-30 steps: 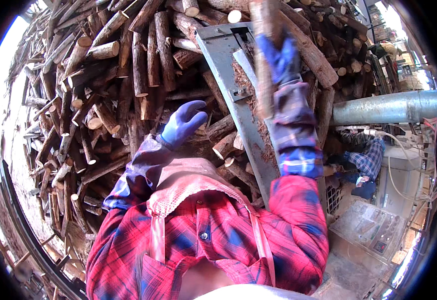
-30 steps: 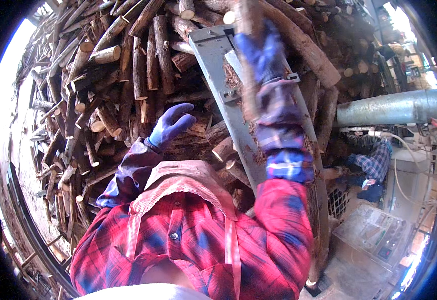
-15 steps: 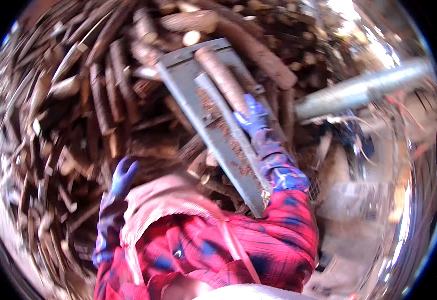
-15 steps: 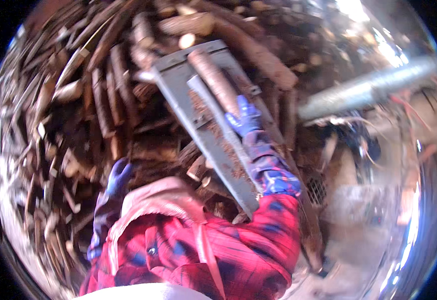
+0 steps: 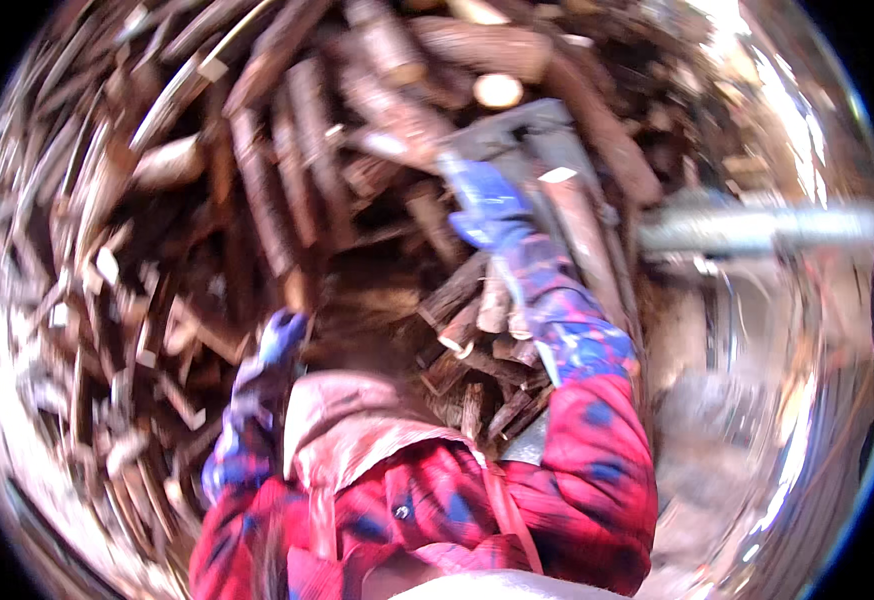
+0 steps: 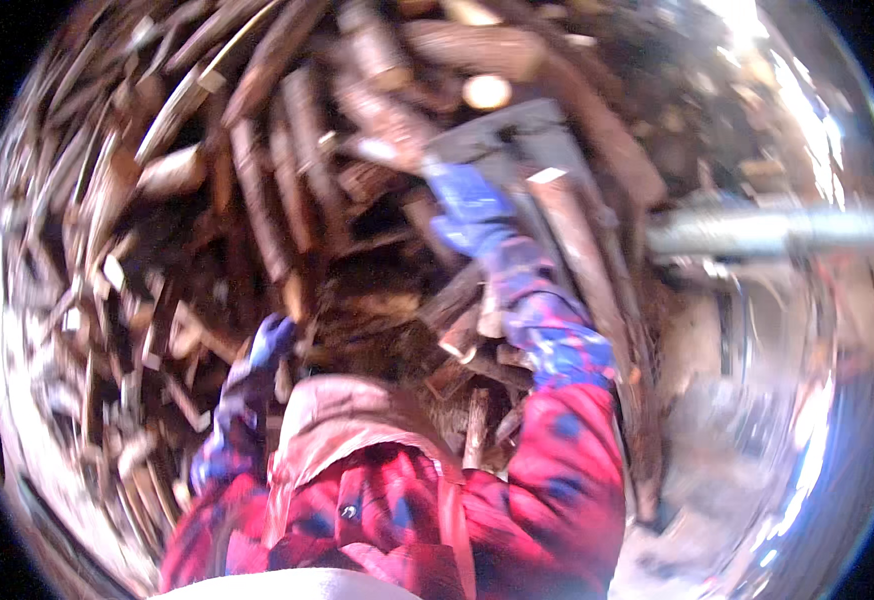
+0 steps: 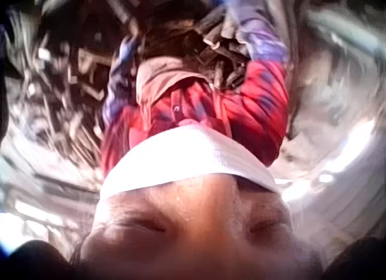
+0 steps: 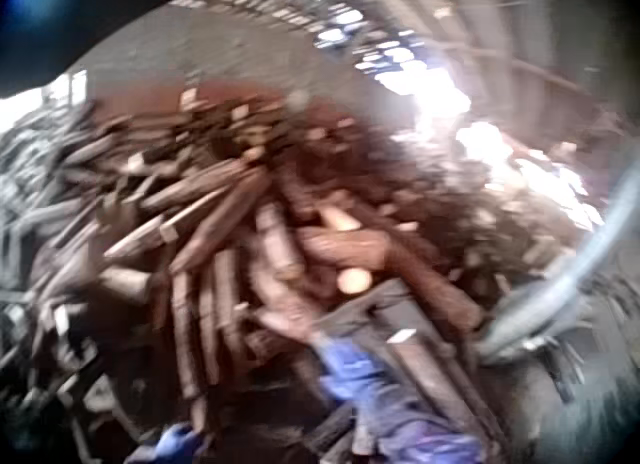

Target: The person picks up logs from a pile and places them into a wood processing machine one by one.

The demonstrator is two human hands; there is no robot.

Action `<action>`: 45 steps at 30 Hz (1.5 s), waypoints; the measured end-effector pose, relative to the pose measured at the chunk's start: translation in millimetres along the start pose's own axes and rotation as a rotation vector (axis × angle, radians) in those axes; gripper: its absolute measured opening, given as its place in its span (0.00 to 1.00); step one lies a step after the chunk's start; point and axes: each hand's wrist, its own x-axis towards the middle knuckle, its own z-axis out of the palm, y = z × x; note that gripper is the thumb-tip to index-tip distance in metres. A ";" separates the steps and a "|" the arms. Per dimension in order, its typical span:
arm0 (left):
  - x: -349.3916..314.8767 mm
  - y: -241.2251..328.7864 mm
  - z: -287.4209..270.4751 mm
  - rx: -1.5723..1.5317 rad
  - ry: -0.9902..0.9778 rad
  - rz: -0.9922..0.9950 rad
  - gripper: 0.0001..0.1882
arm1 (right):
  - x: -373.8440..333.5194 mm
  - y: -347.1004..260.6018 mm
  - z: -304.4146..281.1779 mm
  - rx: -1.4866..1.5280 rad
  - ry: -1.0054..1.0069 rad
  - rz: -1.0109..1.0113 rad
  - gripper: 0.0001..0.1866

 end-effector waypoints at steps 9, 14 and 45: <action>117.8 75.8 -94.3 0.444 0.696 0.114 0.39 | 7.6 -3.3 28.1 -0.198 0.063 -0.093 0.27; 214.2 125.3 -89.1 0.510 0.648 0.107 0.43 | 8.1 -2.2 24.5 -0.187 0.067 -0.052 0.24; -23.8 105.4 201.1 -0.260 -0.147 0.340 0.25 | -109.3 -117.5 41.6 1.095 0.257 0.229 0.56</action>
